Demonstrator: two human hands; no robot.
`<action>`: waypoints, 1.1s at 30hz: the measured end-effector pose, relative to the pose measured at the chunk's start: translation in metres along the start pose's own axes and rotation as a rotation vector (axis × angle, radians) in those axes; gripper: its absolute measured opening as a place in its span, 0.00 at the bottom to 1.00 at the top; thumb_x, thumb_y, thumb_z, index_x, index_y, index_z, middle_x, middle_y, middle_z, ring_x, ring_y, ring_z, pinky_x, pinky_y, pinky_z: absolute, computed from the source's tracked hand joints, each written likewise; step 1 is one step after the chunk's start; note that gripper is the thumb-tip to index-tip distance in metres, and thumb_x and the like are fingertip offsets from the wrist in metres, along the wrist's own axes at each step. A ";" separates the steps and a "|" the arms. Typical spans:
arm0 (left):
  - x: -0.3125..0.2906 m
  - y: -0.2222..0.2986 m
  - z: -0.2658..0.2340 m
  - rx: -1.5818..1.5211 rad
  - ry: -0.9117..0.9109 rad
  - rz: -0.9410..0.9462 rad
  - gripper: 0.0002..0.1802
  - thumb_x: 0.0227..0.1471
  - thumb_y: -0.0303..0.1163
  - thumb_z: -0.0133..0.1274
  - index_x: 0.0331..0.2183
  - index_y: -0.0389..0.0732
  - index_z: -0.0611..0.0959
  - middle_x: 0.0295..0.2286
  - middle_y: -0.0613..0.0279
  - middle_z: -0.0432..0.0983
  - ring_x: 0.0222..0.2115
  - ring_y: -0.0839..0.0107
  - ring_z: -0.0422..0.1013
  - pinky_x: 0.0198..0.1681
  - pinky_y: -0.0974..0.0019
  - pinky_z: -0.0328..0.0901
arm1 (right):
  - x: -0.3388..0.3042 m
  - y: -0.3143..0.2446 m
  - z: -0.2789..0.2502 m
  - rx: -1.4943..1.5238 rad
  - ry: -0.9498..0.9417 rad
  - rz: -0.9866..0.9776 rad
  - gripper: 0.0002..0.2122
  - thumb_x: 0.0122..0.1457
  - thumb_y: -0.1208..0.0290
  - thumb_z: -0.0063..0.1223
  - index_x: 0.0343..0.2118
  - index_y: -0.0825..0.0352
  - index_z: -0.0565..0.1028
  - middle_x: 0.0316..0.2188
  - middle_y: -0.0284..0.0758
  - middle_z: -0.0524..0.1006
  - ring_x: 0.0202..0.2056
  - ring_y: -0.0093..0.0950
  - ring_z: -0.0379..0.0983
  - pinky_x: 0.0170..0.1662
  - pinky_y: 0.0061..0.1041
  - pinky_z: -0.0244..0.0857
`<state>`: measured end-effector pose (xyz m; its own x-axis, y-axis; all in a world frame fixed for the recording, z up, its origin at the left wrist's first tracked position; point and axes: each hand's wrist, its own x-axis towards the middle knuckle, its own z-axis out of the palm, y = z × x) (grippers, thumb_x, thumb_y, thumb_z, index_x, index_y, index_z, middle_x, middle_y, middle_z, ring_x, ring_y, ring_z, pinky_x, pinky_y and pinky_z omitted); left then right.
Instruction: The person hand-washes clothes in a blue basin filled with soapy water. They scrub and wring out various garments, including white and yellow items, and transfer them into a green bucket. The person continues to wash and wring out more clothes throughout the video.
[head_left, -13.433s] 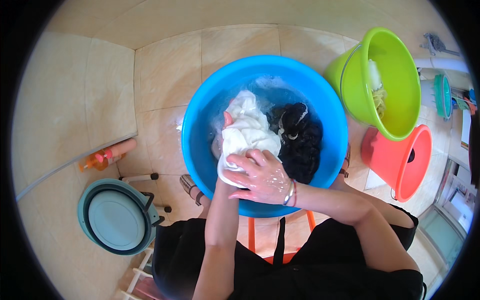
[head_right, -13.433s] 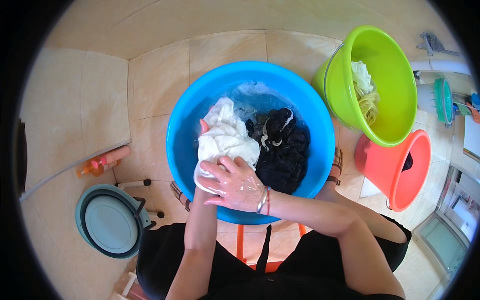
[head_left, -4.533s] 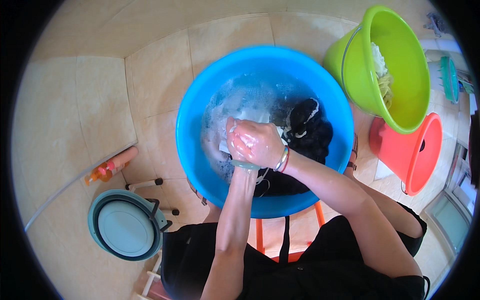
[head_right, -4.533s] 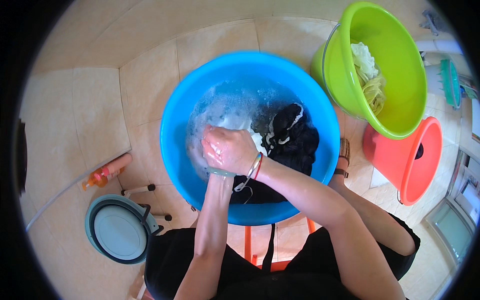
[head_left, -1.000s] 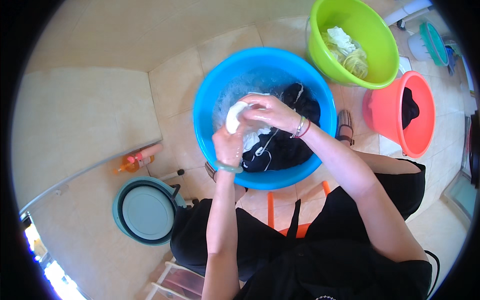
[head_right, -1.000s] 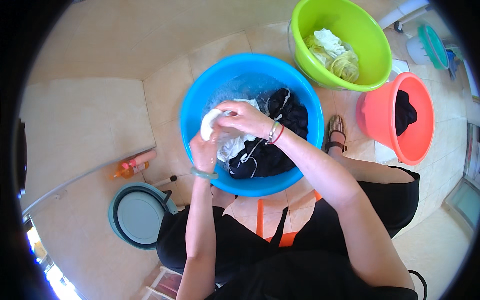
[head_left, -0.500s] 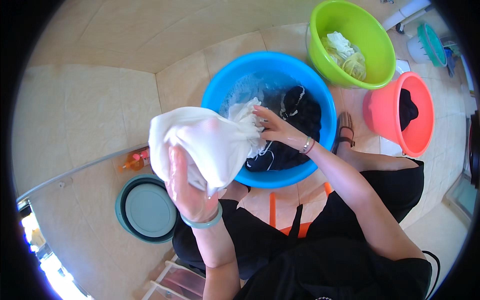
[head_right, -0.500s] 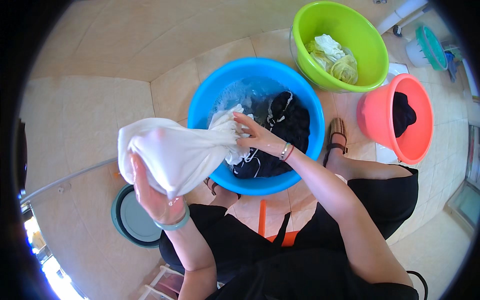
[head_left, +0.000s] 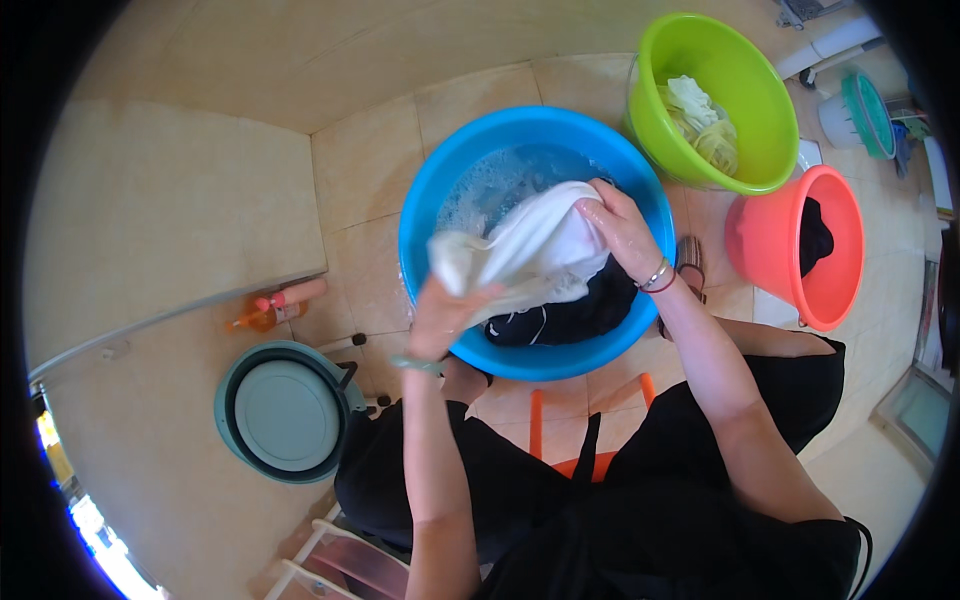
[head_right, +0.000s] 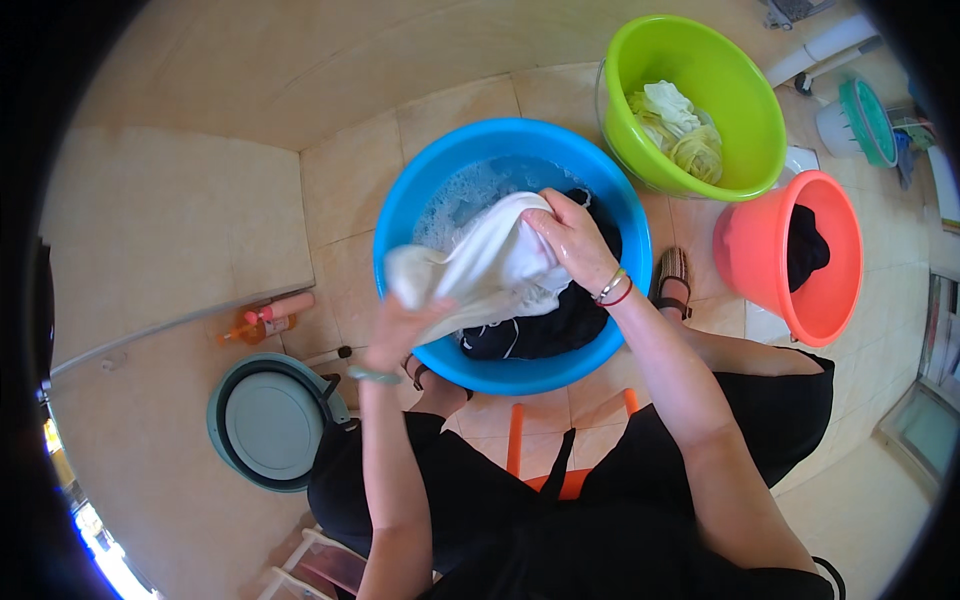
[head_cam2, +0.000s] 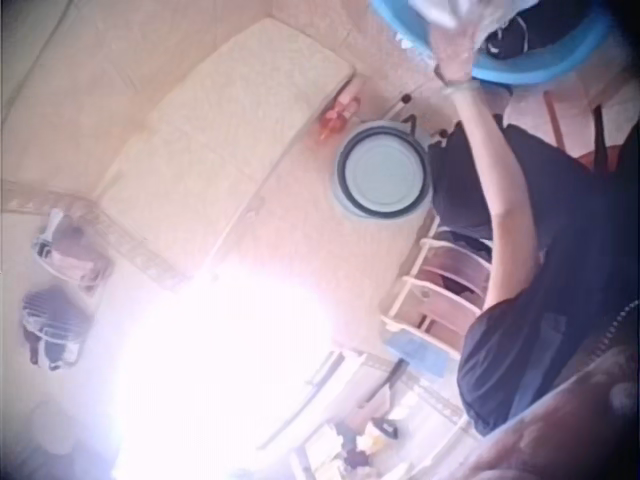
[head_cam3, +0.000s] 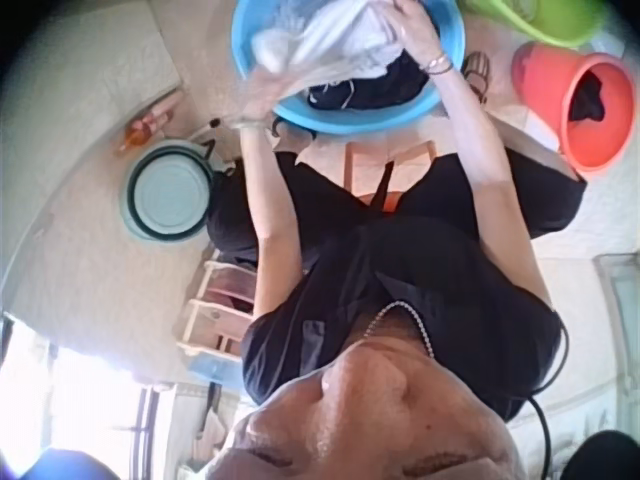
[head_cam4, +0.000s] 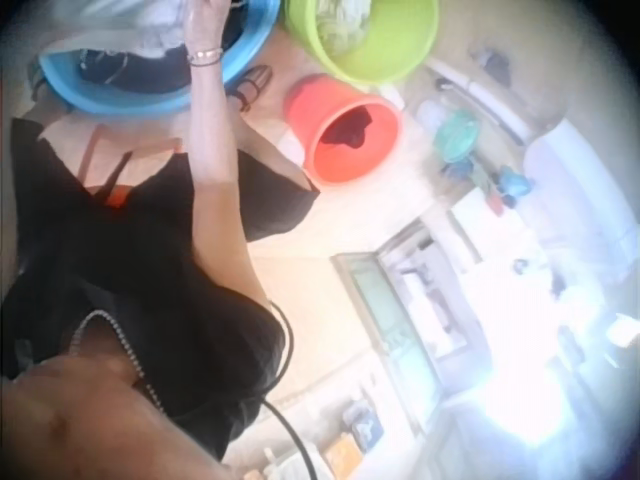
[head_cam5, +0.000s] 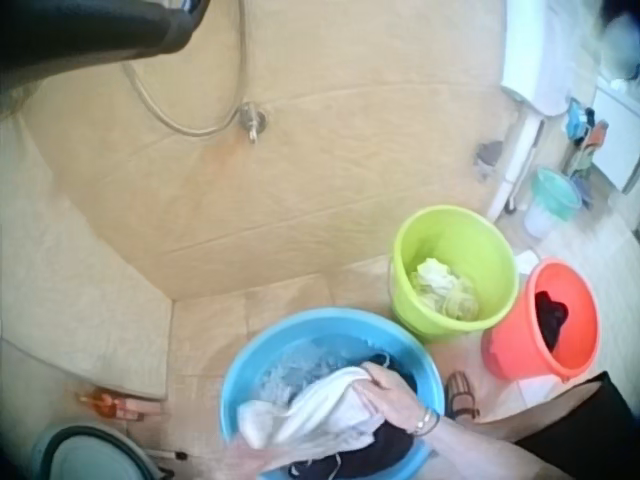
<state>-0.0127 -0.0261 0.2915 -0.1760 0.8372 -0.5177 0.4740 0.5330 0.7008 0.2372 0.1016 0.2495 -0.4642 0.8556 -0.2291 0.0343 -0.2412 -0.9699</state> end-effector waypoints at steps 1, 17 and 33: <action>0.010 -0.014 0.023 0.407 -0.071 -0.040 0.38 0.42 0.55 0.63 0.50 0.41 0.76 0.44 0.47 0.74 0.45 0.55 0.72 0.48 0.59 0.66 | 0.002 -0.003 -0.001 -0.056 -0.023 0.029 0.09 0.62 0.65 0.52 0.35 0.68 0.72 0.27 0.27 0.69 0.30 0.15 0.64 0.34 0.19 0.62; 0.164 -0.090 0.094 -1.170 0.453 -0.189 0.39 0.47 0.29 0.63 0.58 0.35 0.64 0.53 0.52 0.66 0.52 0.62 0.65 0.54 0.62 0.63 | 0.143 0.131 -0.016 -0.472 0.078 0.067 0.39 0.44 0.61 0.68 0.58 0.66 0.61 0.51 0.49 0.69 0.52 0.42 0.67 0.54 0.32 0.62; 0.196 -0.096 0.128 -1.476 0.232 0.004 0.38 0.58 0.39 0.53 0.64 0.48 0.55 0.62 0.55 0.52 0.58 0.63 0.58 0.58 0.61 0.58 | 0.133 0.165 0.051 -0.782 -0.048 -0.298 0.15 0.57 0.58 0.55 0.38 0.66 0.72 0.38 0.48 0.73 0.41 0.41 0.74 0.40 0.39 0.69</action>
<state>0.0174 0.0714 0.0601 -0.3736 0.7636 -0.5266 -0.7772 0.0522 0.6271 0.1355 0.1524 0.0629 -0.5873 0.8087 0.0324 0.5001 0.3941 -0.7711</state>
